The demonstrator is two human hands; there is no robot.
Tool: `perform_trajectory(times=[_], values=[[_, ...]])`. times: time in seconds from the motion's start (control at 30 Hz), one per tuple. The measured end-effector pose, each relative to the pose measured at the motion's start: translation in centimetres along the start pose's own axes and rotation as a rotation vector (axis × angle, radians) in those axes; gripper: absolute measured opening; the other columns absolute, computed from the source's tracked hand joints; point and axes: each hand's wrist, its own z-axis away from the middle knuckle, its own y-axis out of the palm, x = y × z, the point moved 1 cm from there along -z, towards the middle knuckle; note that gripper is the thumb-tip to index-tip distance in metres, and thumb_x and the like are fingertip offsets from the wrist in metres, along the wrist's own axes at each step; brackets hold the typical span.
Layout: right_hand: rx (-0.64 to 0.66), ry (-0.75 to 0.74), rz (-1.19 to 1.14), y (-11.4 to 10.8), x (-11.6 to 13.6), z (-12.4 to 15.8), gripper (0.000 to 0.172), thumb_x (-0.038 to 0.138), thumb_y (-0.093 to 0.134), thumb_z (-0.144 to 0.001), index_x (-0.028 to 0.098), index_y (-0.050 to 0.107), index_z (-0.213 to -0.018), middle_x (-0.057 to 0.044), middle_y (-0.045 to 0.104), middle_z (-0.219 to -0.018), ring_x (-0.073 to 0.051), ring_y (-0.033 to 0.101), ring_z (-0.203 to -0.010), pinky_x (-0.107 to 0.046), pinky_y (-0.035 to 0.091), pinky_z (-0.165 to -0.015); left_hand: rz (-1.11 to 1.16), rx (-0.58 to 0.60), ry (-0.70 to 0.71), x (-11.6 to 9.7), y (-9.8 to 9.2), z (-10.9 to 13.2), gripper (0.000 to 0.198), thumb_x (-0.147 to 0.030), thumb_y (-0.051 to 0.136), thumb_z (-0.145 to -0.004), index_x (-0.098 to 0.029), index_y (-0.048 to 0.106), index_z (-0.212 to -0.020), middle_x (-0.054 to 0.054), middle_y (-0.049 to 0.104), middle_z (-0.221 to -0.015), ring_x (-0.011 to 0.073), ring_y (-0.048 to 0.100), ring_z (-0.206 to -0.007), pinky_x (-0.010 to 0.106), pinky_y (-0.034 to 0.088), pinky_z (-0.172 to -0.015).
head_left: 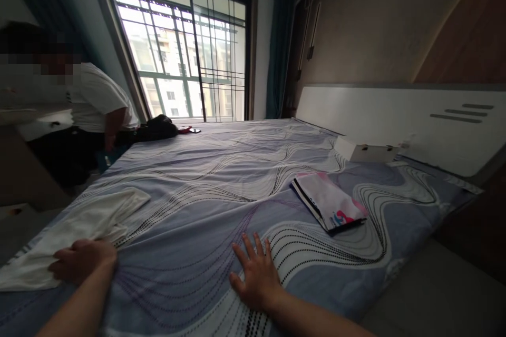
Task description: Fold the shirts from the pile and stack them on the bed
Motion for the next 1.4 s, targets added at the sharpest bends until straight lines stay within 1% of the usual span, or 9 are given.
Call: perform_trajectory(times=[0.1, 0.3, 0.53, 0.73, 0.87, 1.17, 1.23, 1.33, 1.4], values=[[0.009, 0.001, 0.014, -0.1, 0.1, -0.2, 0.069, 0.055, 0.045, -0.095, 0.037, 0.024, -0.158, 0.001, 0.006, -0.168, -0.034, -0.003, -0.154, -0.064, -0.002, -0.121, -0.151, 0.101, -0.155, -0.2, 0.2, -0.8, 0.052, -0.037, 0.040, -0.082, -0.015, 0.049, -0.128, 0.015, 0.055, -0.135, 0.0338, 0.055, -0.116, 0.047, 0.054, -0.083], [0.022, 0.013, 0.026, -0.3, 0.3, -0.3, 0.071, 0.058, 0.044, -0.094, 0.034, 0.026, -0.158, -0.002, 0.008, -0.168, -0.034, -0.003, -0.154, -0.062, -0.003, -0.120, -0.306, 0.053, 0.225, -1.8, -1.3, 3.7, 0.041, -0.021, 0.029, -0.092, -0.010, 0.056, -0.120, 0.015, 0.062, -0.124, 0.0299, 0.055, -0.114, 0.044, 0.048, -0.084], [0.005, 0.009, 0.033, -0.1, 0.1, -0.1, 0.072, 0.065, 0.040, -0.093, 0.032, 0.029, -0.157, -0.003, 0.011, -0.168, -0.033, 0.000, -0.154, -0.060, -0.006, -0.120, -0.276, 0.023, 0.809, -4.1, -7.2, 19.2, 0.038, -0.017, 0.027, -0.095, -0.007, 0.063, -0.099, 0.018, 0.064, -0.097, 0.0337, 0.055, -0.100, 0.047, 0.040, -0.084], [-0.083, 0.013, 0.018, 0.3, -0.3, 0.1, 0.069, 0.049, 0.042, -0.096, 0.018, 0.031, -0.157, -0.007, 0.027, -0.165, -0.030, 0.011, -0.153, -0.053, -0.003, -0.122, 0.046, 0.170, 1.024, -3.1, -12.1, 34.2, 0.031, -0.014, 0.033, -0.094, -0.014, 0.064, -0.100, 0.015, 0.062, -0.096, 0.0323, 0.053, -0.099, 0.049, 0.040, -0.087], [-0.149, -0.002, -0.065, -0.1, -0.9, 0.3, 0.045, 0.035, 0.034, -0.102, 0.024, 0.056, -0.139, -0.004, 0.055, -0.147, -0.022, 0.036, -0.142, -0.040, 0.011, -0.121, 0.354, 0.302, 1.041, -0.4, -13.9, 39.3, 0.036, -0.006, 0.034, -0.089, -0.020, 0.063, -0.105, 0.011, 0.061, -0.095, 0.0279, 0.054, -0.095, 0.046, 0.044, -0.087], [-0.132, -0.003, -0.174, -0.6, -1.5, 1.8, 0.035, 0.049, 0.055, -0.093, 0.021, 0.076, -0.089, -0.004, 0.074, -0.096, -0.021, 0.059, -0.103, -0.031, 0.036, -0.099, 0.744, 0.735, 1.023, 3.4, -18.2, 40.8, 0.019, -0.033, 0.047, -0.094, -0.026, 0.064, -0.091, 0.007, 0.067, -0.094, 0.0231, 0.061, -0.095, 0.040, 0.052, -0.087], [-0.112, 0.006, -0.207, -0.2, -1.4, 3.1, 0.028, 0.041, 0.056, -0.092, 0.021, 0.076, -0.087, -0.004, 0.074, -0.093, -0.020, 0.060, -0.100, -0.030, 0.036, -0.101, 0.870, 0.695, 0.832, 3.7, -17.8, 39.2, 0.029, -0.044, 0.046, -0.095, -0.024, 0.063, -0.081, 0.006, 0.067, -0.088, 0.0216, 0.063, -0.090, 0.037, 0.054, -0.084], [-0.081, 0.027, -0.333, -0.1, -2.7, 5.6, 0.031, 0.033, 0.047, -0.093, 0.021, 0.075, -0.088, -0.003, 0.075, -0.088, -0.019, 0.064, -0.089, -0.029, 0.042, -0.094, 0.901, 0.415, 0.364, 4.4, -16.1, 35.8, 0.035, -0.050, 0.044, -0.093, -0.021, 0.065, -0.092, 0.008, 0.069, -0.095, 0.0228, 0.064, -0.091, 0.038, 0.055, -0.083], [-0.101, 0.113, -0.420, -0.8, -4.4, 7.1, 0.032, 0.034, 0.044, -0.092, 0.020, 0.074, -0.094, -0.004, 0.075, -0.090, -0.020, 0.065, -0.085, -0.028, 0.047, -0.083, 0.850, 0.307, 0.280, 4.7, -15.1, 34.2, 0.038, -0.046, 0.045, -0.091, -0.020, 0.066, -0.108, 0.010, 0.069, -0.107, 0.0246, 0.065, -0.099, 0.041, 0.055, -0.089]])
